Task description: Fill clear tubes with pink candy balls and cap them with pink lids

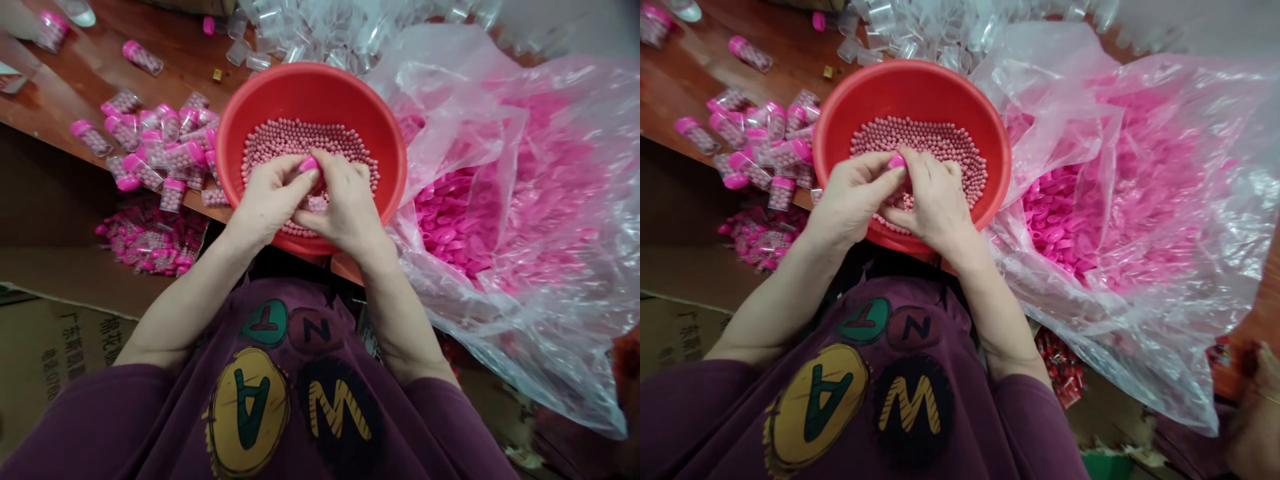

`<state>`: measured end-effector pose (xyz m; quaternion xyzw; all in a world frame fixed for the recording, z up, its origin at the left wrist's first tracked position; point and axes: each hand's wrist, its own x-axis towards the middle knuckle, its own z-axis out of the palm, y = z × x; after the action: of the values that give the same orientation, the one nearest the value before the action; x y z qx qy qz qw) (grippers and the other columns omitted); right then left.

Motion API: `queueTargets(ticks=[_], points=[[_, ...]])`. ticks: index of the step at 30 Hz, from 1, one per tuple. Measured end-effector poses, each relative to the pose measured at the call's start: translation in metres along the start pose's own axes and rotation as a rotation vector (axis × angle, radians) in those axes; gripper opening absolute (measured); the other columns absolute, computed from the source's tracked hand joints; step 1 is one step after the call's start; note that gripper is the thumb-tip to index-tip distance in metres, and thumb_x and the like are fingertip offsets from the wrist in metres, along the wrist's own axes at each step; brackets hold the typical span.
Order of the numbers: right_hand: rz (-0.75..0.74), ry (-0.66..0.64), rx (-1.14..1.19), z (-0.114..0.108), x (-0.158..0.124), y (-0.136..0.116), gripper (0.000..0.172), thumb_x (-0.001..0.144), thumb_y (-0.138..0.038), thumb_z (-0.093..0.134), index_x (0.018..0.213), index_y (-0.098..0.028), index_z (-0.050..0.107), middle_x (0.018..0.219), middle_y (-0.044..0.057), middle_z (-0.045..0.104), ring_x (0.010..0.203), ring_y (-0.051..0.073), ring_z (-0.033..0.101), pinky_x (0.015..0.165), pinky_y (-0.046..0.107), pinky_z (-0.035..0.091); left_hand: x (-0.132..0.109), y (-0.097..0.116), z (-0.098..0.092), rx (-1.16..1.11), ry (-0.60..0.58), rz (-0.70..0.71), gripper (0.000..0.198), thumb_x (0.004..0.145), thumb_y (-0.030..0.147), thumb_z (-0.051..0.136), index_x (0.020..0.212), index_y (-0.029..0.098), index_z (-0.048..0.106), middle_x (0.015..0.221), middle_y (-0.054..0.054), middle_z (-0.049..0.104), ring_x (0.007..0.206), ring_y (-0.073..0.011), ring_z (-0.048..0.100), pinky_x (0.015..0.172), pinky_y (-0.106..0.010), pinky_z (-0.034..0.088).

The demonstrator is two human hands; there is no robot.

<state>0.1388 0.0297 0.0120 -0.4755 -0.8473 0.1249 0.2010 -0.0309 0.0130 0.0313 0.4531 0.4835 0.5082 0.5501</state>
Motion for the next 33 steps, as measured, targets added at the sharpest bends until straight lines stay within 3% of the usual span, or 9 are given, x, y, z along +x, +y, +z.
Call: queueTargets(ticks=[4, 7, 9, 11, 14, 17, 23, 28, 33], points=[[0.097, -0.142, 0.004, -0.022, 0.020, 0.025, 0.075, 0.100, -0.048, 0.076, 0.164, -0.020, 0.048, 0.159, 0.022, 0.062, 0.148, 0.043, 0.061, 0.120, 0.062, 0.055, 0.020, 0.015, -0.070, 0.352, 0.337, 0.215, 0.016, 0.115, 0.021, 0.061, 0.125, 0.021, 0.073, 0.115, 0.002, 0.080, 0.101, -0.0125, 0.072, 0.093, -0.029, 0.061], [0.188, -0.429, -0.150, -0.022, 0.021, 0.031, 0.055, 0.101, -0.046, 0.075, 0.146, -0.016, 0.064, 0.145, 0.023, 0.073, 0.133, 0.042, 0.070, 0.114, 0.060, 0.058, 0.038, 0.013, -0.109, 0.672, 0.528, 0.352, 0.067, 0.103, -0.010, 0.056, 0.163, 0.019, 0.047, 0.173, 0.004, 0.054, 0.164, -0.0113, 0.045, 0.141, -0.028, 0.034], [0.204, -0.614, -0.235, -0.014, 0.019, 0.025, 0.049, 0.098, -0.039, 0.077, 0.138, -0.012, 0.068, 0.139, 0.024, 0.076, 0.126, 0.042, 0.074, 0.108, 0.056, 0.061, 0.045, 0.008, -0.106, 0.804, 0.438, 0.389, 0.070, 0.096, -0.011, 0.064, 0.161, 0.011, 0.051, 0.173, -0.004, 0.056, 0.164, -0.0144, 0.045, 0.143, -0.030, 0.031], [0.208, -0.650, -0.240, -0.007, 0.016, 0.018, 0.046, 0.097, -0.027, 0.074, 0.138, -0.009, 0.068, 0.138, 0.026, 0.077, 0.123, 0.041, 0.076, 0.107, 0.053, 0.061, 0.044, 0.002, -0.083, 0.823, 0.207, 0.356, 0.048, 0.092, -0.005, 0.069, 0.138, 0.009, 0.071, 0.147, -0.010, 0.075, 0.138, -0.0202, 0.067, 0.128, -0.037, 0.050], [0.203, -0.452, -0.031, -0.007, 0.009, 0.017, 0.060, 0.095, -0.018, 0.066, 0.154, -0.010, 0.057, 0.137, 0.020, 0.078, 0.123, 0.036, 0.076, 0.110, 0.049, 0.060, 0.036, -0.009, -0.036, 0.692, -0.100, 0.194, 0.030, 0.092, 0.009, 0.069, 0.120, 0.013, 0.079, 0.124, -0.010, 0.082, 0.112, -0.0240, 0.075, 0.111, -0.043, 0.059], [0.184, -0.210, 0.281, -0.013, -0.007, 0.027, 0.071, 0.092, -0.021, 0.067, 0.160, -0.019, 0.047, 0.138, 0.013, 0.077, 0.117, 0.030, 0.076, 0.106, 0.047, 0.062, 0.028, -0.020, 0.000, 0.457, -0.230, 0.041, 0.033, 0.085, 0.016, 0.075, 0.118, 0.014, 0.079, 0.116, -0.009, 0.081, 0.110, -0.0247, 0.074, 0.105, -0.040, 0.059], [0.259, 0.134, 0.613, -0.003, -0.034, 0.031, 0.038, 0.097, -0.038, 0.071, 0.132, -0.028, 0.060, 0.123, 0.005, 0.076, 0.105, 0.023, 0.075, 0.095, 0.042, 0.066, 0.028, -0.021, 0.025, -0.056, -0.308, -0.184, 0.021, 0.082, 0.027, 0.086, 0.097, 0.015, 0.077, 0.095, -0.006, 0.078, 0.091, -0.0189, 0.072, 0.083, -0.033, 0.058], [0.146, 0.204, 0.424, -0.022, -0.060, 0.034, 0.036, 0.103, -0.047, 0.073, 0.132, -0.027, 0.071, 0.136, 0.011, 0.077, 0.127, 0.028, 0.073, 0.114, 0.050, 0.061, 0.070, -0.037, 0.012, 0.279, -0.382, -0.044, 0.018, 0.078, 0.026, 0.092, 0.078, 0.020, 0.075, 0.073, -0.001, 0.067, 0.099, -0.0223, 0.064, 0.097, -0.039, 0.052], [0.545, 0.477, 0.074, -0.060, -0.110, 0.097, 0.030, 0.109, -0.034, 0.052, 0.114, -0.023, 0.079, 0.108, 0.010, 0.082, 0.102, 0.027, 0.078, 0.101, 0.050, 0.065, 0.096, -0.076, 0.026, 0.678, -0.499, 0.119, 0.041, 0.075, 0.019, 0.078, 0.056, 0.028, 0.043, 0.061, -0.004, 0.043, 0.116, -0.0357, 0.063, 0.113, -0.047, 0.042]])
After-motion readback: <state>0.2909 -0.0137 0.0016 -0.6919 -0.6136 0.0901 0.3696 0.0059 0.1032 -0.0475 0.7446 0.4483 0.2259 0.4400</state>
